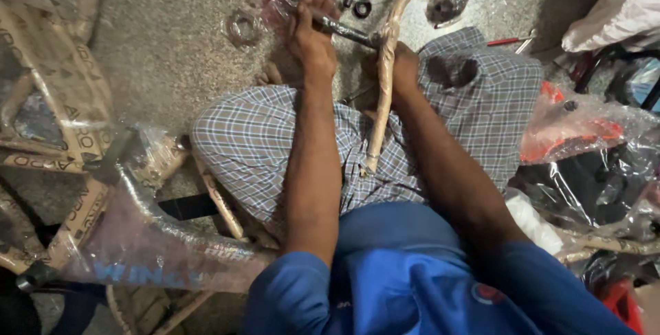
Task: The person is assembling a bicycle handlebar while sitting on the floor. They use a wrench to tighten a bolt on the wrapped handlebar, then attach a brake lever and a red grip, securing them with a screwdriver.
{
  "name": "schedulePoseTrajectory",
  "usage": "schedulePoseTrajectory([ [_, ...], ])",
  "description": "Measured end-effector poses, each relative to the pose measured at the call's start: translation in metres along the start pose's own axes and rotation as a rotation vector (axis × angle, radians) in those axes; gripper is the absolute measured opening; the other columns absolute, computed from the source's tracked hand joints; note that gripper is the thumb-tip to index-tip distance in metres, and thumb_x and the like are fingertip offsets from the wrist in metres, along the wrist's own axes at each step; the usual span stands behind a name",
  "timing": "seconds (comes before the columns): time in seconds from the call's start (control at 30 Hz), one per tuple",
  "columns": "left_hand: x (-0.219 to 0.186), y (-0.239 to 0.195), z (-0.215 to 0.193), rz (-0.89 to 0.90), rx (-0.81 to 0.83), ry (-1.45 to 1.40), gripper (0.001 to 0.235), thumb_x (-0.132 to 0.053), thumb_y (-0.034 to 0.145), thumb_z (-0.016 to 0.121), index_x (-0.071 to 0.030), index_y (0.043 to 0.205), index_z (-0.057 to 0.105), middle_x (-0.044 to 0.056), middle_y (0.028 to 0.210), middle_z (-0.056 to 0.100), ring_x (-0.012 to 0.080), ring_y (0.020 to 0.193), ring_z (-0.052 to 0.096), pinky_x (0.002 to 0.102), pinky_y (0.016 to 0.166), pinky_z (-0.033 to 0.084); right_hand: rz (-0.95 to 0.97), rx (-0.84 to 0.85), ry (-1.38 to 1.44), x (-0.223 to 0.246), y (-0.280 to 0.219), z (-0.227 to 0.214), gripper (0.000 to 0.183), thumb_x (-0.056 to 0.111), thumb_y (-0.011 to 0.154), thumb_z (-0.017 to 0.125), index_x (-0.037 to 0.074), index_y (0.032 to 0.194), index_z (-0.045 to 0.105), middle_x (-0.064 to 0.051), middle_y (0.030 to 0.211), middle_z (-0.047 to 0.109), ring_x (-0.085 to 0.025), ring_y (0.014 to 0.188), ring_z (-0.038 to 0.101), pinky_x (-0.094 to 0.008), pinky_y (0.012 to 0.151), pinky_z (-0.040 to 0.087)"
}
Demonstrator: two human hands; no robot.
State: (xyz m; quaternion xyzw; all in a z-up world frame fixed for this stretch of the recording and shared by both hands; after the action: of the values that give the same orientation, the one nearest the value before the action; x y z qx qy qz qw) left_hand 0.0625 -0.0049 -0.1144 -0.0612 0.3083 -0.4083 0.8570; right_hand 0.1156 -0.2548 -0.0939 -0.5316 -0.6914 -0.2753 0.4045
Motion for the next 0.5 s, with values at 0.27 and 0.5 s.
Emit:
schedulePoseTrajectory([
  [0.27, 0.010, 0.013, -0.024, -0.051, -0.188, -0.069, 0.051, -0.051, 0.107, 0.047, -0.006, 0.094, 0.066, 0.005, 0.073, 0.060, 0.0199, 0.058, 0.053, 0.039, 0.055, 0.047, 0.221, -0.057, 0.430, 0.000, -0.003, 0.018, 0.018, 0.010, 0.093, 0.064, -0.001, 0.105, 0.072, -0.008, 0.091, 0.075, -0.014, 0.079, 0.065, -0.032, 0.073, 0.055],
  [0.5, 0.003, 0.011, -0.034, 0.042, -0.237, -0.201, 0.038, -0.039, 0.107, 0.046, -0.009, 0.092, 0.063, 0.006, 0.075, 0.059, 0.0219, 0.063, 0.055, 0.041, 0.061, 0.050, 0.131, -0.066, 0.190, 0.048, 0.006, 0.002, 0.023, 0.017, 0.101, 0.060, -0.002, 0.110, 0.069, -0.007, 0.094, 0.071, -0.014, 0.085, 0.064, -0.033, 0.077, 0.052],
])
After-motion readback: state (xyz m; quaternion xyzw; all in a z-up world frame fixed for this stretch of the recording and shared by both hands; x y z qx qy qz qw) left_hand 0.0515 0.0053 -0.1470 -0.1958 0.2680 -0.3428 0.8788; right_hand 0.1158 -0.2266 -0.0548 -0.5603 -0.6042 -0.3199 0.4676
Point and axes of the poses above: each hand's wrist, its own y-axis towards the middle knuckle, its own z-axis out of the palm, x = y × z, the point moved 10 cm from there along y, towards the middle knuckle
